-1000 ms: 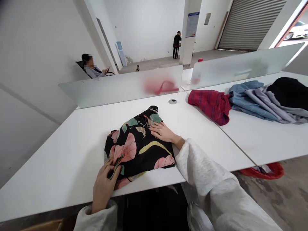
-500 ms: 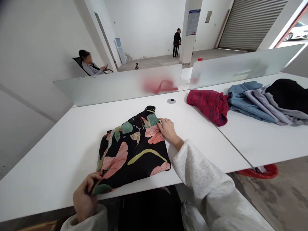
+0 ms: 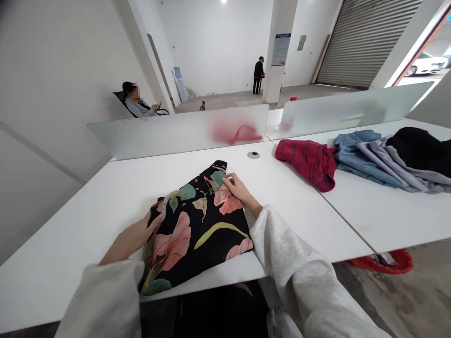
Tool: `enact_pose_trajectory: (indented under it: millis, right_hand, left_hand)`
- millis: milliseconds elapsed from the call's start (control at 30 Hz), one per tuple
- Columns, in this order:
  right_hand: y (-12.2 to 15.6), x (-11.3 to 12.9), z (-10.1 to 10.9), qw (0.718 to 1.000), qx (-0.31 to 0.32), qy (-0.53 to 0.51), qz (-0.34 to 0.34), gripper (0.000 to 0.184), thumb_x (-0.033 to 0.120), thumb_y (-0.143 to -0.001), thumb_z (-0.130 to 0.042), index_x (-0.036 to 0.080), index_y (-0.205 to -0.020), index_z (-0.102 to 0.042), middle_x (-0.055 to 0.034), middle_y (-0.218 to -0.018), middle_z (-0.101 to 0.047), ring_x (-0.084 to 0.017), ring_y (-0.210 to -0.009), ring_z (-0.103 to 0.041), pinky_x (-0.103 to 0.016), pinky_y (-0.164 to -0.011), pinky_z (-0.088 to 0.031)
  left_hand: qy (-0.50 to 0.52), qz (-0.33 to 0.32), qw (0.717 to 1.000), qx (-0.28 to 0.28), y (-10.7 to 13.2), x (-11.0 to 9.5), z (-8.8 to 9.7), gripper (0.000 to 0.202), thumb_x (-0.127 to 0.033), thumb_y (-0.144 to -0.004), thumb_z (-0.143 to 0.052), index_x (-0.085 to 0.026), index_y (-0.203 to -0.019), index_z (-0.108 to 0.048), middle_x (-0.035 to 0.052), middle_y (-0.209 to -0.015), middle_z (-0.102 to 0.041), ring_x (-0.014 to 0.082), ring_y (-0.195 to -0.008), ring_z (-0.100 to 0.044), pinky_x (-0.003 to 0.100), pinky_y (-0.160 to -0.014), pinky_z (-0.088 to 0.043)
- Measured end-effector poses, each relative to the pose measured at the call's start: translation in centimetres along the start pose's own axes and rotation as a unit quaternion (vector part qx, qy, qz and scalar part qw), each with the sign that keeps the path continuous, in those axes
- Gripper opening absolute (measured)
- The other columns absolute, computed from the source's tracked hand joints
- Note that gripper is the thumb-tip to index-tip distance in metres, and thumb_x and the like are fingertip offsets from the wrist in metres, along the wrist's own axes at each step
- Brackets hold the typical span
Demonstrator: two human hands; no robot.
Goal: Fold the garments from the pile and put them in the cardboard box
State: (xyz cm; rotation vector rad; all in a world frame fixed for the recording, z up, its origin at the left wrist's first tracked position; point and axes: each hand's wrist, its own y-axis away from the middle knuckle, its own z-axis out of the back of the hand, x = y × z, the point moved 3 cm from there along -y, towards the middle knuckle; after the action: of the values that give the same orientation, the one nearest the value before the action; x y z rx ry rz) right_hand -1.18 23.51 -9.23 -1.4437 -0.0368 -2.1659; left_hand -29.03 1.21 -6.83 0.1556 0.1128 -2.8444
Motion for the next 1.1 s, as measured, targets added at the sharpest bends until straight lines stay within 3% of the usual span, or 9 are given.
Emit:
enact_pose_trajectory:
  millis: [100,233,333,467,600,700,900,1000,1100]
  right_hand:
    - [-0.8,-0.5,-0.2,0.997,-0.011,-0.074,-0.031,0.055,0.051,-0.087,-0.047,0.022,-0.133,-0.035,-0.0031,-0.092,-0.063,-0.016,-0.083,-0.061,-0.032,-0.079,-0.046]
    - [-2.4,-1.1,-0.8,0.998,0.013,-0.053,-0.024,0.068,0.041,-0.082,-0.057,0.022,-0.141,-0.028,-0.0042,-0.095,-0.066,-0.019,-0.086,-0.062,-0.036,-0.084,-0.047]
    - [-3.7,-1.1,-1.7,0.999,0.029,0.020,0.008,0.057,0.026,-0.080,-0.055,0.022,-0.134,-0.039,-0.0046,-0.106,-0.065,-0.021,-0.094,-0.061,-0.037,-0.087,-0.045]
    - [-4.6,-0.7,-3.4,0.989,0.031,0.137,0.045,0.050,0.017,-0.081,-0.046,0.019,-0.130,-0.043,-0.0066,-0.121,-0.059,-0.020,-0.103,-0.058,-0.034,-0.090,-0.044]
    - [-4.5,-0.8,-4.2,0.966,-0.012,0.255,0.050,0.044,0.029,-0.086,-0.047,0.013,-0.127,-0.046,-0.0160,-0.129,-0.053,-0.028,-0.118,-0.047,-0.046,-0.100,-0.034]
    - [-4.5,-1.2,-4.3,0.950,-0.001,0.310,0.049,0.046,0.043,-0.086,-0.049,0.010,-0.118,-0.052,-0.0218,-0.133,-0.047,-0.035,-0.126,-0.037,-0.057,-0.104,-0.019]
    - [-4.7,-0.2,-4.3,0.974,0.080,0.188,0.100,0.023,0.033,-0.090,-0.040,0.016,-0.098,-0.054,-0.0111,-0.093,-0.064,-0.024,-0.090,-0.058,-0.037,-0.083,-0.043]
    - [-4.1,0.7,-4.3,0.980,0.088,0.137,0.110,0.027,0.037,-0.093,-0.034,0.019,-0.105,-0.049,-0.0065,-0.090,-0.063,-0.021,-0.079,-0.059,-0.033,-0.074,-0.045]
    - [-3.5,1.3,-4.0,0.989,0.082,0.053,0.114,0.027,0.039,-0.092,-0.035,0.021,-0.108,-0.048,-0.0063,-0.096,-0.062,-0.022,-0.086,-0.060,-0.036,-0.080,-0.045]
  left_hand:
    - [0.003,0.050,0.999,0.016,-4.9,-2.0,-0.7,0.067,-0.056,-0.087,-0.031,-0.007,-0.131,-0.044,0.0231,-0.131,-0.052,0.0368,-0.121,-0.048,0.049,-0.094,-0.040]
    - [-0.021,0.037,0.998,-0.043,-6.8,-2.9,-3.1,0.072,-0.056,-0.086,-0.037,-0.002,-0.135,-0.039,0.0227,-0.145,-0.034,0.0421,-0.135,-0.025,0.057,-0.106,-0.022]
    - [0.018,0.020,0.998,-0.058,-6.5,-2.4,-4.1,0.066,-0.048,-0.088,-0.038,-0.002,-0.135,-0.038,0.0206,-0.143,-0.039,0.0387,-0.135,-0.027,0.054,-0.109,-0.019]
    - [0.089,-0.032,0.993,-0.065,-6.4,-2.5,-3.6,0.051,-0.037,-0.088,-0.039,-0.005,-0.128,-0.044,0.0199,-0.136,-0.048,0.0329,-0.133,-0.034,0.050,-0.110,-0.021]
    - [0.194,-0.036,0.979,-0.048,-6.0,-3.2,-2.6,0.033,-0.036,-0.087,-0.040,-0.016,-0.113,-0.048,0.0139,-0.112,-0.064,0.0273,-0.107,-0.059,0.046,-0.094,-0.042]
    - [0.276,-0.011,0.959,-0.059,-5.2,-3.7,-2.1,0.031,-0.036,-0.088,-0.040,-0.020,-0.114,-0.044,0.0084,-0.101,-0.066,0.0242,-0.090,-0.064,0.039,-0.081,-0.049]
    - [0.405,0.046,0.899,-0.159,-3.4,-5.0,-1.6,0.042,-0.034,-0.089,-0.044,-0.021,-0.128,-0.038,0.0101,-0.127,-0.055,0.0223,-0.117,-0.053,0.037,-0.097,-0.042]
    - [0.439,0.052,0.877,-0.188,-2.3,-5.7,-1.5,0.042,-0.033,-0.089,-0.045,-0.021,-0.128,-0.040,0.0094,-0.132,-0.051,0.0202,-0.122,-0.048,0.036,-0.104,-0.037]
    - [0.466,0.073,0.857,-0.209,-0.7,-5.8,-1.4,0.042,-0.033,-0.087,-0.048,-0.018,-0.126,-0.042,0.0099,-0.132,-0.051,0.0193,-0.123,-0.047,0.034,-0.106,-0.035]
